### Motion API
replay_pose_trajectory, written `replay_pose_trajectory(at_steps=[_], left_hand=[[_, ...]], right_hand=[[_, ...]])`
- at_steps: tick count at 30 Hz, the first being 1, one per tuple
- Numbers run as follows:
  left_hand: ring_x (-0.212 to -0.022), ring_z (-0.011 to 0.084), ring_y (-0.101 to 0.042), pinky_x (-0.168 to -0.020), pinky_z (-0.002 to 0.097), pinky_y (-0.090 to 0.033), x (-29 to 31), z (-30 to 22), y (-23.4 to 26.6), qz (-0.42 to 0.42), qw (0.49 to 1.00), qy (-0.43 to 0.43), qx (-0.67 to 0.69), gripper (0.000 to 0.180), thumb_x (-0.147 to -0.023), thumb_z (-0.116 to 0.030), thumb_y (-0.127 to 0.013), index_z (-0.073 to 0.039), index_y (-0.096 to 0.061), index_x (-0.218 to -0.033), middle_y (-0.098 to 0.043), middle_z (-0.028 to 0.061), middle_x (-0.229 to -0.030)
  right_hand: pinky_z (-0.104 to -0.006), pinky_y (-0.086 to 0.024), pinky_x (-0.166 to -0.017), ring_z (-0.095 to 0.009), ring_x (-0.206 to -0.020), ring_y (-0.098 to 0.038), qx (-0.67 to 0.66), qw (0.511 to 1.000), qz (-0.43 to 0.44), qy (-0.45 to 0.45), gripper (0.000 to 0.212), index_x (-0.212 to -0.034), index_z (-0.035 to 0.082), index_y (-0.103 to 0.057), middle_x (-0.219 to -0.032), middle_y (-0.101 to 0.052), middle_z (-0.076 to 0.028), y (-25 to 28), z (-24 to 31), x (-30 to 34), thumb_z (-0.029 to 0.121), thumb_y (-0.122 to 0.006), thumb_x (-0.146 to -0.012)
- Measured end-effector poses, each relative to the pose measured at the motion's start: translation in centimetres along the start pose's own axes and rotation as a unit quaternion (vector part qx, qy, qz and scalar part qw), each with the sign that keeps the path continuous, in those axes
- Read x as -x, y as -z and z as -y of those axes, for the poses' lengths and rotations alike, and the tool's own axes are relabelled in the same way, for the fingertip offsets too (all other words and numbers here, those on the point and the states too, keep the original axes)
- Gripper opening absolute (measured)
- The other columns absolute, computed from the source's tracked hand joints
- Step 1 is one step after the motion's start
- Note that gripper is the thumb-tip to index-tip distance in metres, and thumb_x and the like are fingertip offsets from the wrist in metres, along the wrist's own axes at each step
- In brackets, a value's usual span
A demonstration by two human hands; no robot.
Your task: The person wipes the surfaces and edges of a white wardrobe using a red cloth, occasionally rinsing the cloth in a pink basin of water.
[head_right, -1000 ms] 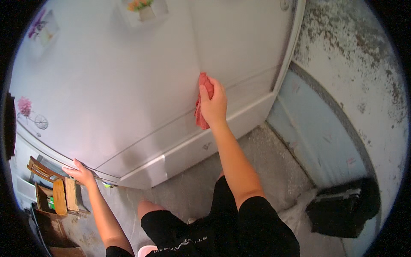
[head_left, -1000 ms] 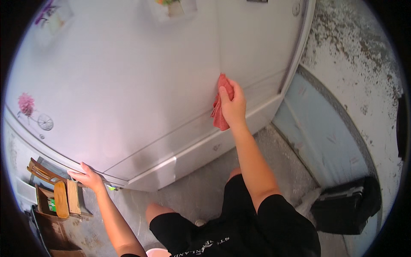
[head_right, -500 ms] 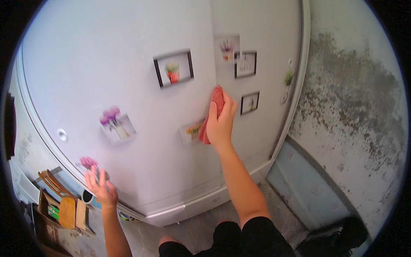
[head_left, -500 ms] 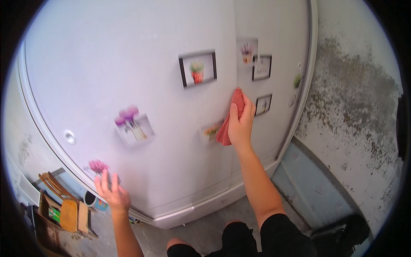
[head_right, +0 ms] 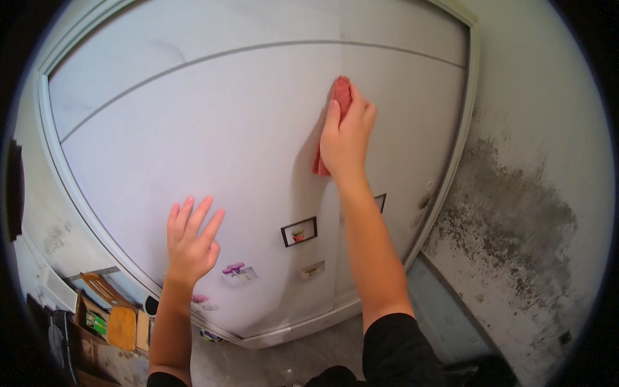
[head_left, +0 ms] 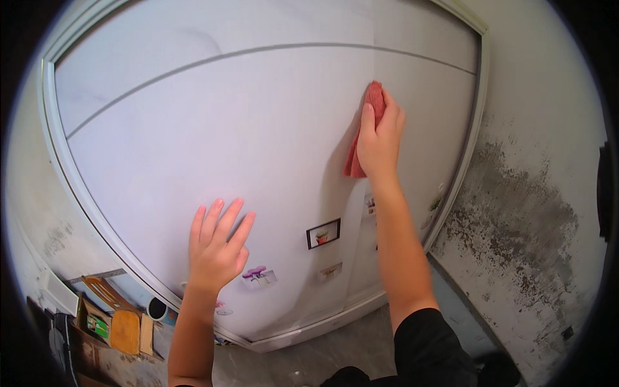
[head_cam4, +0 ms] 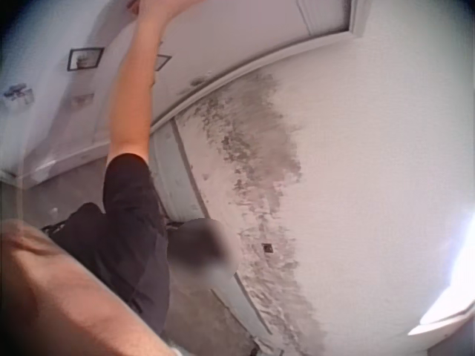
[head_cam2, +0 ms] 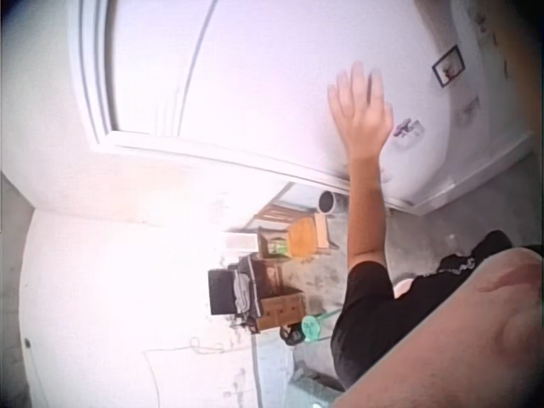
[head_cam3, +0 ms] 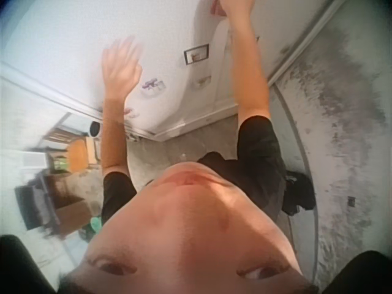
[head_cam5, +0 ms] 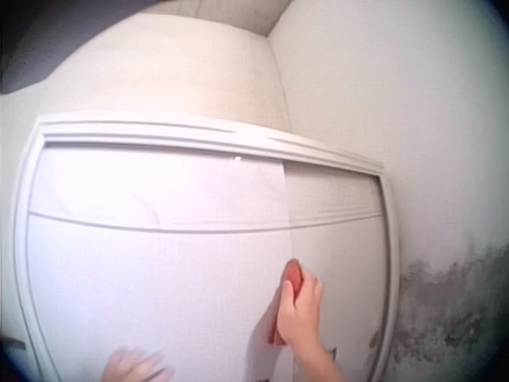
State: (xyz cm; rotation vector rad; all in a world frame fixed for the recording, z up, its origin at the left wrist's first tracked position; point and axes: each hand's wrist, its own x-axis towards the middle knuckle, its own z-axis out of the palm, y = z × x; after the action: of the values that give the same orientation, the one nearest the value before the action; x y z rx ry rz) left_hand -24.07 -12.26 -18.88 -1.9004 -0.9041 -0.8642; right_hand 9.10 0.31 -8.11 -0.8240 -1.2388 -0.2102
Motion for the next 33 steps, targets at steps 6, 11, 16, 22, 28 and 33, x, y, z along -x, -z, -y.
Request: replay_pose_trajectory(at_steps=[6,11,16,22,28,33], left_hand=[[-0.157,0.0362,-0.045,-0.127,0.059,-0.034,-9.0,-0.8,0.9,-0.035,0.999,-0.007,-0.014,0.067,-0.075,0.003,-0.062,-0.015,-0.077,-0.138,-0.058,0.0119,-0.164],[-0.157,0.0378,-0.045,-0.128,0.0595,-0.034,-15.0,-4.0,-1.4,-0.058,0.997,0.02,-0.047,0.07,-0.077,0.003,-0.062,-0.015,-0.074,-0.144,-0.056,0.0133,-0.166],[-0.155,0.0385,-0.047,-0.127,0.0601,-0.035,-18.5,-6.7,-4.2,-0.078,0.99,0.048,-0.109,0.068,-0.079,0.003,-0.06,-0.013,-0.073,-0.144,-0.056,0.0149,-0.165],[-0.151,0.0366,-0.05,-0.124,0.0591,-0.039,-20.0,-8.8,-6.7,-0.109,0.977,0.101,-0.153,0.063,-0.079,0.001,-0.063,-0.013,-0.072,-0.14,-0.057,0.0129,-0.164],[-0.152,0.0415,-0.048,-0.126,0.0612,-0.036,-20.3,-9.2,-6.6,-0.105,0.975,0.106,-0.165,0.059,-0.082,0.001,-0.061,-0.008,-0.07,-0.139,-0.056,0.0166,-0.163],[-0.155,0.0425,-0.044,-0.128,0.0624,-0.033,-19.8,-8.8,-7.7,-0.097,0.976,0.106,-0.163,0.06,-0.085,0.0,-0.06,-0.009,-0.066,-0.144,-0.052,0.0174,-0.166]], right_hand=[[-0.0547,-0.039,-0.119,-0.048,-0.135,-0.047,-0.01,0.997,0.005,0.077,0.049,-0.157,0.002,-0.051,-0.15,-0.047,-0.03,-1.2,3.2,-13.8,0.022,-0.055,-0.112],[-0.0546,-0.043,-0.117,-0.048,-0.134,-0.048,-0.019,0.991,0.0,0.132,0.051,-0.159,0.006,-0.049,-0.151,-0.045,-0.03,-2.4,4.0,-19.6,0.025,-0.057,-0.112],[-0.0533,-0.052,-0.102,-0.046,-0.122,-0.056,-0.075,0.942,-0.1,0.313,0.041,-0.138,0.009,-0.059,-0.142,-0.06,-0.017,-0.9,0.2,-22.0,0.009,-0.075,-0.1],[-0.0501,-0.057,-0.099,-0.044,-0.126,-0.058,-0.065,0.91,-0.098,0.398,0.042,-0.134,0.008,-0.067,-0.151,-0.057,-0.018,0.1,-3.0,-24.0,0.003,-0.076,-0.093],[-0.0473,-0.058,-0.1,-0.041,-0.124,-0.061,-0.094,0.936,-0.077,0.332,0.043,-0.137,0.006,-0.07,-0.149,-0.054,-0.019,-1.2,-0.4,-22.6,0.002,-0.075,-0.095],[-0.047,-0.058,-0.095,-0.04,-0.119,-0.061,-0.12,0.935,-0.139,0.304,0.029,-0.122,0.005,-0.07,-0.141,-0.055,-0.017,-2.6,0.8,-24.1,0.002,-0.075,-0.094]])
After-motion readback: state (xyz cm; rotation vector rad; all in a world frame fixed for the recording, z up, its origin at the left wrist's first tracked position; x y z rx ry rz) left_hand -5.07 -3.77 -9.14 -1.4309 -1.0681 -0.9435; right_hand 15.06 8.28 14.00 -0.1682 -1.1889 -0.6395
